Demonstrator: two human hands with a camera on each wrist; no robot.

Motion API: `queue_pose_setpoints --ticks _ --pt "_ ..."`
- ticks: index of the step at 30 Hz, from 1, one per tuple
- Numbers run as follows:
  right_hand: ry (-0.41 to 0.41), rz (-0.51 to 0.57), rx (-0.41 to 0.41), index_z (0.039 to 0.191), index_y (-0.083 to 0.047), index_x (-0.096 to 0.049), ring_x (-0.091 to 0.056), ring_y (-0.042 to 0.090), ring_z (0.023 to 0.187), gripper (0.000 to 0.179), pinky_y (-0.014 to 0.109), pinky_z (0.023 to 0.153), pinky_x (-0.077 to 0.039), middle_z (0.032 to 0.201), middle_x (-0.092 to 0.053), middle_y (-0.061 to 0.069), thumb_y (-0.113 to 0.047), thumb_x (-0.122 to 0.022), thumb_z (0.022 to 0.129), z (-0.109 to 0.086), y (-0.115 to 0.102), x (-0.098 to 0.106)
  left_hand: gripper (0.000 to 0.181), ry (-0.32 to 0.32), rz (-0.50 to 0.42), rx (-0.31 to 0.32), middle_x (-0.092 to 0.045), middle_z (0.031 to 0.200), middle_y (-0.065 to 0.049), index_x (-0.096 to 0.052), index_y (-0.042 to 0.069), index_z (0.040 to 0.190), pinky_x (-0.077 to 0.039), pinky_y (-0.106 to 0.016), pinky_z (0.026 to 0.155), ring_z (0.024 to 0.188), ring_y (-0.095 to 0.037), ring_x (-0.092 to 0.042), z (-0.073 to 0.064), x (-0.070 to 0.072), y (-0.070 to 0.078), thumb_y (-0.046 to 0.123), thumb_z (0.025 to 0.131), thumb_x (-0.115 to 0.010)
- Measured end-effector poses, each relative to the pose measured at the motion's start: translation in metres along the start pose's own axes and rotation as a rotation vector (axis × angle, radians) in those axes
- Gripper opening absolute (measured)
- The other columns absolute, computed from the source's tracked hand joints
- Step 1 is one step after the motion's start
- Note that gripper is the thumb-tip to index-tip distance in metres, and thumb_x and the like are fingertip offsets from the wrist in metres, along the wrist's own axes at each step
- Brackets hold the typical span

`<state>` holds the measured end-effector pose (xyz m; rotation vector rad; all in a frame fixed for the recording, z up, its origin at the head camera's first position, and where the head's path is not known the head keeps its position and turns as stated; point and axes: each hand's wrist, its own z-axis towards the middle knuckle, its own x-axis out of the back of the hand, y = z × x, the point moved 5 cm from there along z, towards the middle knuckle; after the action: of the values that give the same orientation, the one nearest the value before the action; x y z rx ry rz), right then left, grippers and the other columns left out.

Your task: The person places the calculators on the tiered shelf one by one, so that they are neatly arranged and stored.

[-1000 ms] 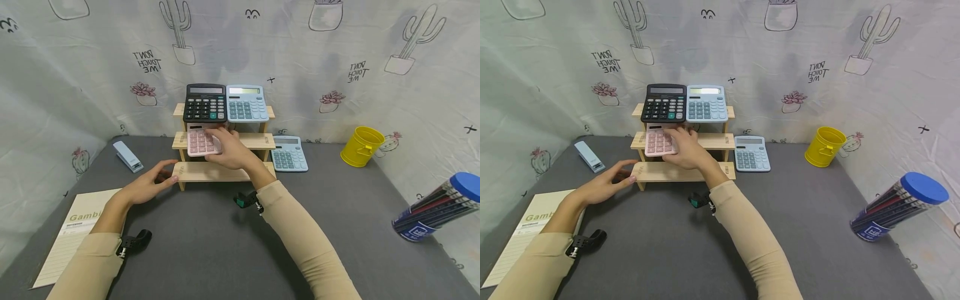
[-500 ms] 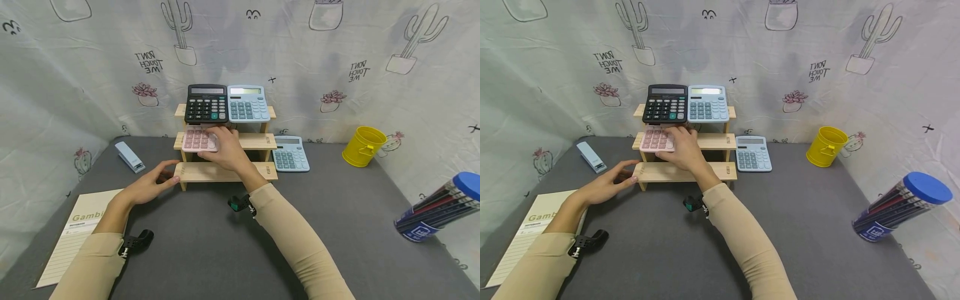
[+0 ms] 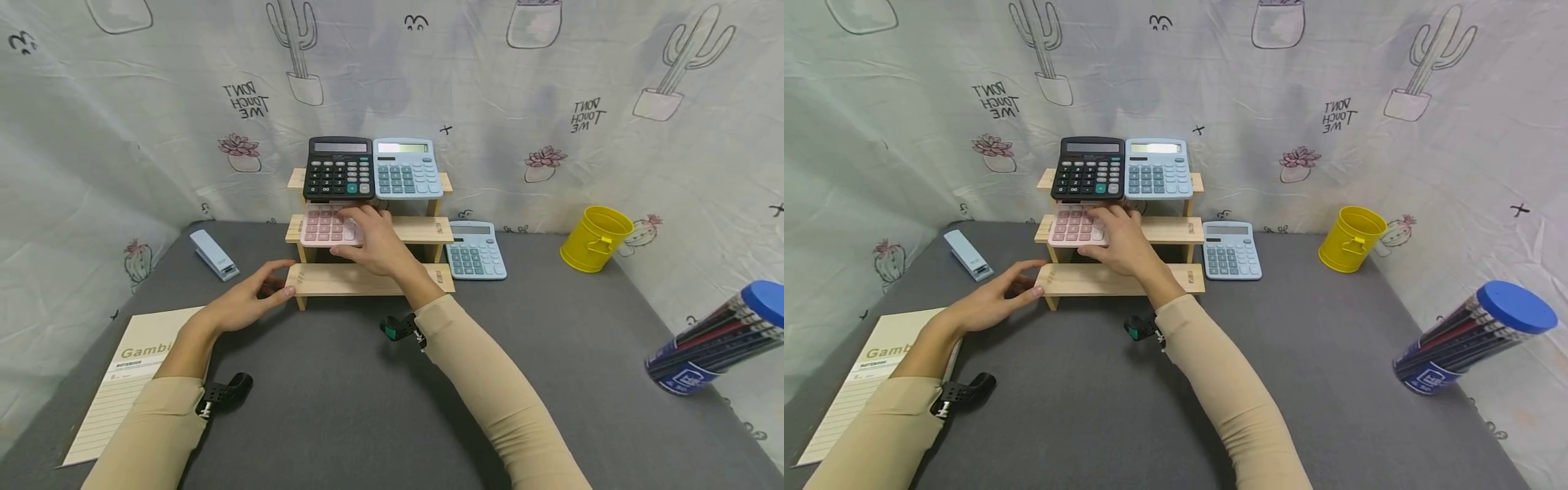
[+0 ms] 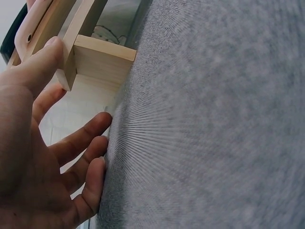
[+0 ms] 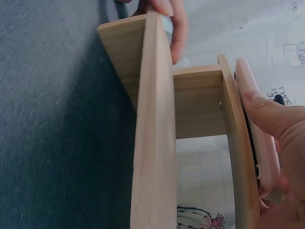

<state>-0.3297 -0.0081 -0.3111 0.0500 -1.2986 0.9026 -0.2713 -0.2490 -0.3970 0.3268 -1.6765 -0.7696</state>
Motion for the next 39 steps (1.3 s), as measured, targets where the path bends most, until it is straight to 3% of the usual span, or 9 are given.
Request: queue_pose_setpoints --ticks 4,10,18,23,29,33,39 --pt "0.004 -0.007 0.031 0.151 -0.013 -0.049 -0.039 0.027 0.140 0.069 0.043 0.117 -0.026 0.153 -0.047 0.008 -0.041 -0.076 0.094 -0.001 -0.003 0.005 0.073 0.022 0.001 -0.010 -0.051 0.146 -0.026 -0.022 0.027 0.163 -0.050 -0.058 0.090 0.129 -0.044 -0.054 0.001 0.003 0.000 0.057 0.104 -0.052" --pt "-0.004 -0.003 0.091 0.150 -0.010 -0.051 -0.035 0.033 0.145 0.065 0.048 0.119 -0.024 0.155 -0.045 0.014 -0.035 -0.075 0.095 -0.019 -0.006 0.015 0.072 0.018 0.003 -0.027 -0.053 0.144 -0.024 -0.023 0.025 0.163 -0.051 -0.054 0.088 0.126 -0.041 -0.056 -0.003 0.000 -0.003 0.056 0.104 -0.053" --pt "0.053 0.007 0.161 0.148 -0.009 -0.052 -0.037 0.032 0.143 0.064 0.049 0.117 -0.025 0.155 -0.047 0.012 -0.033 -0.076 0.094 -0.040 0.001 0.049 0.073 0.029 0.017 -0.013 -0.052 0.145 -0.025 -0.022 0.027 0.163 -0.050 -0.057 0.090 0.128 -0.043 -0.055 -0.003 0.000 -0.002 0.058 0.103 -0.052" --pt "0.117 0.034 0.167 0.147 -0.010 -0.052 -0.039 0.032 0.140 0.061 0.050 0.113 -0.033 0.153 -0.048 0.010 -0.030 -0.076 0.095 -0.055 0.018 0.068 0.074 0.016 0.019 0.006 -0.051 0.147 -0.024 -0.022 0.029 0.163 -0.049 -0.059 0.092 0.129 -0.043 -0.054 -0.001 -0.001 -0.003 0.060 0.103 -0.052" --pt "0.205 0.189 0.145 0.146 -0.008 -0.053 -0.035 0.031 0.142 0.057 0.050 0.102 -0.050 0.153 -0.045 0.012 -0.018 -0.075 0.094 -0.067 0.038 0.086 0.074 0.017 0.009 0.002 -0.050 0.147 -0.026 -0.022 0.028 0.163 -0.050 -0.056 0.090 0.128 -0.043 -0.054 -0.001 0.001 -0.003 0.058 0.103 -0.053" --pt "0.242 0.235 0.111 0.145 -0.005 -0.053 -0.035 0.033 0.144 0.057 0.054 0.103 -0.049 0.157 -0.039 0.016 -0.014 -0.075 0.093 -0.070 0.050 0.091 0.074 0.009 0.011 -0.001 -0.051 0.146 -0.026 -0.021 0.027 0.163 -0.051 -0.055 0.089 0.127 -0.043 -0.055 0.000 0.001 -0.003 0.057 0.103 -0.053" --pt "0.235 0.242 0.066 0.145 -0.005 -0.053 -0.037 0.034 0.142 0.058 0.053 0.105 -0.048 0.160 -0.035 0.016 -0.015 -0.075 0.093 -0.070 0.061 0.090 0.075 0.000 0.002 0.002 -0.051 0.146 -0.026 -0.021 0.026 0.163 -0.051 -0.054 0.088 0.127 -0.043 -0.055 0.001 -0.001 -0.002 0.058 0.103 -0.053"
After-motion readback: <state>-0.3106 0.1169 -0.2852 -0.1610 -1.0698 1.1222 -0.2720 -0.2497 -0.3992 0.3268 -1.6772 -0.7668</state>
